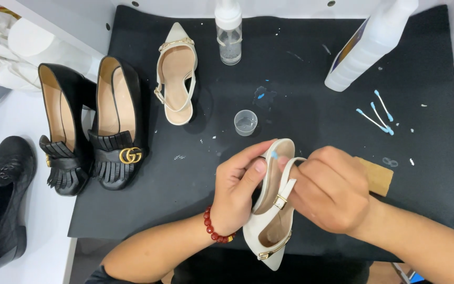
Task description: The recorder is using cotton swabs and a cleaning solution to remove dirt or stains from the edges and soles of high-heeled shoes at a workbench.
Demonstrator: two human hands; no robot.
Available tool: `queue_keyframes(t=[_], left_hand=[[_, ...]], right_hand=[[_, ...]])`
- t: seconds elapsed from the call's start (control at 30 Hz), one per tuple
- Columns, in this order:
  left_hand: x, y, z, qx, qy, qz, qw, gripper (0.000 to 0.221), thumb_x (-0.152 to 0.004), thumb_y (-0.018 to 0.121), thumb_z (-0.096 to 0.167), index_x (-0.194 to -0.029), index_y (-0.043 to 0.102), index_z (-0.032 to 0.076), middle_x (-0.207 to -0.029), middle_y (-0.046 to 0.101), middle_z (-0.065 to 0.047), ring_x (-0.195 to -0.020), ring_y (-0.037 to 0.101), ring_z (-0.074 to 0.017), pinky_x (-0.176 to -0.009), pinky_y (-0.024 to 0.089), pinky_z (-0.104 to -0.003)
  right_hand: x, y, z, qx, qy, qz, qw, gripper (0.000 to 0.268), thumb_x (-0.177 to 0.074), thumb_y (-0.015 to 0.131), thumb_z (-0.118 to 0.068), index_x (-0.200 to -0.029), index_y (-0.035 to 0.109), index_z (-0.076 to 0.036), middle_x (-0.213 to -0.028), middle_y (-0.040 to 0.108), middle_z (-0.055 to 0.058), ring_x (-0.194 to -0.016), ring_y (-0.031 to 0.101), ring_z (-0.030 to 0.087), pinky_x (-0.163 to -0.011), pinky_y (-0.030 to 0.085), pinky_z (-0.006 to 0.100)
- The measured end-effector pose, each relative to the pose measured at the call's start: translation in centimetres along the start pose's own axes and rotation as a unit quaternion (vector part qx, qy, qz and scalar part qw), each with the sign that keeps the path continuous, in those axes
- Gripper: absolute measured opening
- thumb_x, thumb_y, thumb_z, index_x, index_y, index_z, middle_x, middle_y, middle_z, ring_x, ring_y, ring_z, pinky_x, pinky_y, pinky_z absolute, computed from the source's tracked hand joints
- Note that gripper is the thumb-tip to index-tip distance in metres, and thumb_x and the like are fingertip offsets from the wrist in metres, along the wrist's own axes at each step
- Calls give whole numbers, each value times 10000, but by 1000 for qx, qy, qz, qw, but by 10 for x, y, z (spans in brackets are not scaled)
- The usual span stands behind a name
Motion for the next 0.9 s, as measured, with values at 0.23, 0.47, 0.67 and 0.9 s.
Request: queue_keyframes(t=[0.23,0.47,0.67,0.9], left_hand=[[0,0,3,2,7,-3,1000,422,-1090,537,203,-1422,587,-52,-1289,711,-132,-1150,679,-151,-1004,545,-292],[-2,-7,1,38,15,-4,999,417,-1093,552,194,-1421,590,-60,-1272,709,-142,-1136,677,-161,-989,547,-303],[0,-5,6,71,-3,-67,995,466,-1083,563,264,-1405,587,-72,-1248,721,-129,-1112,693,-153,-984,553,-293],[4,3,2,79,-22,-156,984,506,-1091,589,307,-1411,603,-84,-1075,747,-99,-987,699,-128,-902,545,-271]], right_hand=[[-6,-3,2,0,23,-19,1000,359,-659,843,41,-983,704,108,-786,599,104,-675,572,271,-544,460,367],[-9,-17,3,-82,21,-29,996,291,-648,844,40,-894,689,60,-747,593,98,-653,587,251,-508,441,341],[-2,-43,37,-193,192,-5,962,174,-672,770,50,-836,718,28,-628,581,47,-564,570,154,-532,418,283],[-16,-32,33,-256,165,-28,952,166,-698,775,59,-844,706,20,-642,585,57,-596,580,168,-516,419,267]])
Point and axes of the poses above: each hand's wrist, its own x-axis away from the middle knuckle, its own y-axis out of the palm, z = x × y, the point moved 4 cm from there along -x, towards the middle knuckle
